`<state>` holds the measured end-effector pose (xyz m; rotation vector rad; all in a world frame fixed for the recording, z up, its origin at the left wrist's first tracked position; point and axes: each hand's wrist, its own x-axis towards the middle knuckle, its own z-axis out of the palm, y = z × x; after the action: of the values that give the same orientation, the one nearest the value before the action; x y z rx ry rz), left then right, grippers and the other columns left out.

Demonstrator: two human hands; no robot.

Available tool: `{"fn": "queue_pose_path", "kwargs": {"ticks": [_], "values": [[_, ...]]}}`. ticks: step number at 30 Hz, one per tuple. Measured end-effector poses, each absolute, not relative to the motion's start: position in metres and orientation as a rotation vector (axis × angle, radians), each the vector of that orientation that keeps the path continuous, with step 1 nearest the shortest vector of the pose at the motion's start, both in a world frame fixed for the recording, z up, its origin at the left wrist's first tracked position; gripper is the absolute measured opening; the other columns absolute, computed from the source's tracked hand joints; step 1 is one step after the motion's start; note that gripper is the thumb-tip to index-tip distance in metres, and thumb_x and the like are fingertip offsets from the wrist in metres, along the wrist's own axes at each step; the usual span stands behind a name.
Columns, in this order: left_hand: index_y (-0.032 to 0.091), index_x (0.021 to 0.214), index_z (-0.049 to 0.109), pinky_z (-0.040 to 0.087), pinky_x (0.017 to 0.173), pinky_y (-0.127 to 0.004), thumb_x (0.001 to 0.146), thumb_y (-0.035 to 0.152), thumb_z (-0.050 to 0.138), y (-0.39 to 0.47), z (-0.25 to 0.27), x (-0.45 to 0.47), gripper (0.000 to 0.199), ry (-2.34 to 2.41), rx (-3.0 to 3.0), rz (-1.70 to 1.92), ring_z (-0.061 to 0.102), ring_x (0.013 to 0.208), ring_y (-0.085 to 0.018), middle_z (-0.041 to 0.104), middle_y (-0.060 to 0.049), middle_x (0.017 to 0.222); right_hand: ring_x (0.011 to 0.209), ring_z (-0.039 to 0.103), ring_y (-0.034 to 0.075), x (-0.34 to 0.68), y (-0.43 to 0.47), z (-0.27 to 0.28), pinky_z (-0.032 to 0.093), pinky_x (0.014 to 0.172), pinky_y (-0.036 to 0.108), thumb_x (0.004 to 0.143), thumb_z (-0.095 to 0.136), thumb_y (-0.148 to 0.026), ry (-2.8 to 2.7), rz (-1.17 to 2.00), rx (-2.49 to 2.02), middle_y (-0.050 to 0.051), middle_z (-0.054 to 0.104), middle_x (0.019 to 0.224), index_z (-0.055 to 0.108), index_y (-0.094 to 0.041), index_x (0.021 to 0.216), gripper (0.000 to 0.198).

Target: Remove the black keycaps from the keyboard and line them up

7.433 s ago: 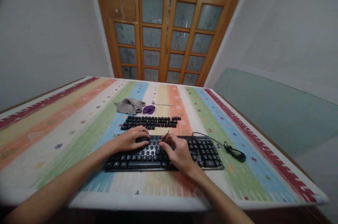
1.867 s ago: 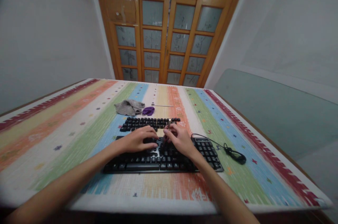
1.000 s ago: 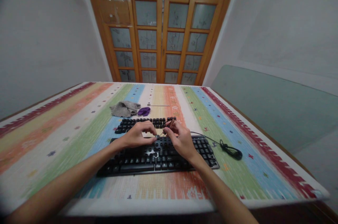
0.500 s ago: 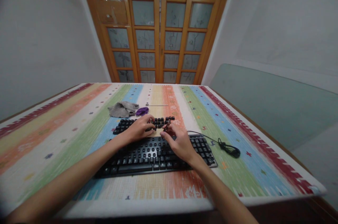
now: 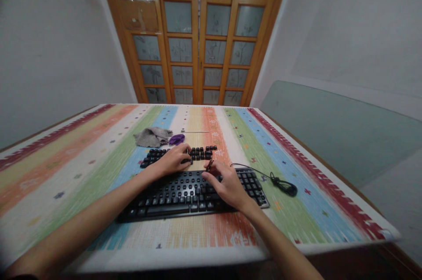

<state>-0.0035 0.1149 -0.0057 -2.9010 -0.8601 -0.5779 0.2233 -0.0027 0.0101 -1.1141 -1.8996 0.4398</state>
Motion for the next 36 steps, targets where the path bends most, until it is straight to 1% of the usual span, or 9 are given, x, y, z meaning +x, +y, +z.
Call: {"fn": "queue_pose_path", "kwargs": {"ticks": [8, 15, 19, 22, 25, 32, 36], "values": [[0.015, 0.086, 0.071, 0.047, 0.083, -0.033, 0.084, 0.022, 0.063, 0.114, -0.005, -0.005, 0.011, -0.900, -2.915, -0.537, 0.055, 0.094, -0.022, 0.058, -0.009, 0.103, 0.068, 0.069, 0.017, 0.221, -0.007, 0.002, 0.055, 0.067, 0.027, 0.091, 0.060, -0.036, -1.880, 0.482, -1.093, 0.004, 0.073, 0.080, 0.063, -0.019, 0.092, 0.017], [0.016, 0.087, 0.069, 0.048, 0.082, -0.034, 0.086, 0.021, 0.060, 0.102, 0.003, -0.017, 0.011, -0.868, -2.932, -0.697, 0.055, 0.090, -0.021, 0.058, -0.008, 0.099, 0.070, 0.070, 0.020, 0.215, -0.009, -0.007, 0.056, 0.068, 0.030, 0.091, 0.060, -0.035, -1.832, 0.571, -1.101, 0.005, 0.073, 0.082, 0.061, -0.021, 0.092, 0.015], [0.016, 0.088, 0.069, 0.048, 0.081, -0.034, 0.089, 0.024, 0.058, 0.084, 0.003, -0.027, 0.013, -0.872, -2.985, -0.739, 0.056, 0.090, -0.020, 0.058, -0.008, 0.097, 0.068, 0.070, 0.020, 0.210, -0.013, -0.006, 0.056, 0.067, 0.030, 0.091, 0.060, -0.035, -1.865, 0.520, -1.091, 0.005, 0.073, 0.081, 0.060, -0.021, 0.090, 0.014], [0.016, 0.090, 0.068, 0.048, 0.080, -0.033, 0.091, 0.027, 0.056, 0.070, 0.001, -0.033, 0.016, -0.917, -3.035, -0.709, 0.058, 0.089, -0.020, 0.060, -0.008, 0.098, 0.067, 0.069, 0.019, 0.205, -0.016, -0.005, 0.055, 0.067, 0.030, 0.092, 0.059, -0.032, -1.949, 0.446, -1.099, 0.004, 0.072, 0.078, 0.061, -0.021, 0.090, 0.011], [0.016, 0.093, 0.068, 0.048, 0.080, -0.032, 0.092, 0.027, 0.056, 0.063, -0.002, -0.036, 0.016, -0.944, -3.049, -0.654, 0.058, 0.089, -0.019, 0.062, -0.007, 0.096, 0.070, 0.069, 0.020, 0.200, -0.018, -0.004, 0.054, 0.069, 0.030, 0.094, 0.057, -0.030, -2.026, 0.365, -1.088, 0.005, 0.072, 0.081, 0.061, -0.021, 0.092, 0.010], [0.016, 0.094, 0.067, 0.047, 0.082, -0.032, 0.091, 0.026, 0.058, 0.064, -0.006, -0.036, 0.014, -0.963, -3.036, -0.611, 0.060, 0.088, -0.020, 0.063, -0.006, 0.094, 0.072, 0.068, 0.022, 0.193, -0.016, 0.007, 0.051, 0.066, 0.030, 0.098, 0.050, -0.031, -2.304, 0.172, -0.991, 0.009, 0.070, 0.082, 0.060, -0.018, 0.094, 0.017], [0.016, 0.093, 0.067, 0.047, 0.081, -0.032, 0.091, 0.026, 0.058, 0.064, -0.004, -0.035, 0.014, -0.968, -3.041, -0.588, 0.060, 0.087, -0.020, 0.063, -0.006, 0.092, 0.070, 0.066, 0.021, 0.192, -0.006, 0.019, 0.050, 0.064, 0.030, 0.096, 0.052, -0.031, -2.300, 0.254, -1.069, 0.008, 0.070, 0.079, 0.059, -0.019, 0.089, 0.016]]}}
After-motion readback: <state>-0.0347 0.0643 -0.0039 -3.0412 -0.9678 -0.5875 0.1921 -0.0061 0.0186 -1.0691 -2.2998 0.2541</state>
